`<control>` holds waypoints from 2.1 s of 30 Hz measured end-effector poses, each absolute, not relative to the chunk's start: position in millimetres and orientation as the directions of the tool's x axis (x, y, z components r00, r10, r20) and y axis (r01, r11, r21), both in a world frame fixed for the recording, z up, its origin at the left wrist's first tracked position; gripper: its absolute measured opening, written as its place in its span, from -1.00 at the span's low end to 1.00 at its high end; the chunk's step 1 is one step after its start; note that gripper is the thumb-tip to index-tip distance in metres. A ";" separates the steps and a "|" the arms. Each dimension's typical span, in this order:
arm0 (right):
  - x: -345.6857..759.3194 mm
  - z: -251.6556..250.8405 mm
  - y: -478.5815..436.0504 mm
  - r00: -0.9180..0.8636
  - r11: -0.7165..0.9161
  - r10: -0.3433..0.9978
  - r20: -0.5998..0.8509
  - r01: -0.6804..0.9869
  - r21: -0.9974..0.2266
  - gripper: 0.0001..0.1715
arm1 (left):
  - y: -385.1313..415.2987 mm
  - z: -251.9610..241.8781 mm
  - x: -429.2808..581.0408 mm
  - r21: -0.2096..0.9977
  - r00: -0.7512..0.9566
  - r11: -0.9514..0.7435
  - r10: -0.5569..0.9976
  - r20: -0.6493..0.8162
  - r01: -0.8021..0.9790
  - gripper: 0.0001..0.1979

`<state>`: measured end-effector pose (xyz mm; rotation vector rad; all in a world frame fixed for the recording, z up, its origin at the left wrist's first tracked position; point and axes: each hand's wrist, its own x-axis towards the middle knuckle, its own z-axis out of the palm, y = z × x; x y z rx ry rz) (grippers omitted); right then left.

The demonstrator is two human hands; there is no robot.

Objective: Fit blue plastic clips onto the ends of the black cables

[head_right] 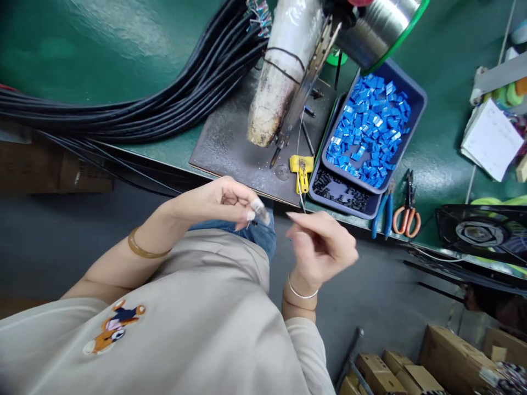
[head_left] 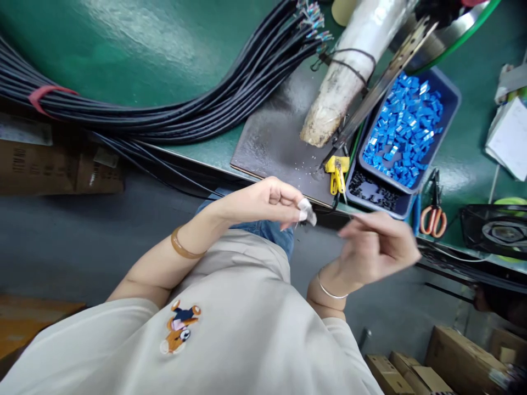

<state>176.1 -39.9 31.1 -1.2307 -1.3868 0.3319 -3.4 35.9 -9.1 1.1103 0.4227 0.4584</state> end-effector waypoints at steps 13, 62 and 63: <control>294.5 39.2 26.0 0.219 -0.131 0.880 0.421 0.965 -0.228 -0.90 | -5.1 20.1 5.2 0.827 0.888 -0.526 0.453 0.076 0.197 -0.79; 170.0 2.4 -13.4 0.156 0.521 0.719 0.677 0.523 -0.674 -0.81 | 37.7 5.6 29.7 0.908 0.385 0.259 0.915 -0.121 -0.329 -0.86; 169.9 2.5 -12.9 0.144 0.528 0.716 0.683 0.528 -0.665 -0.81 | 37.9 5.7 29.9 0.906 0.388 0.260 0.914 -0.119 -0.333 -0.87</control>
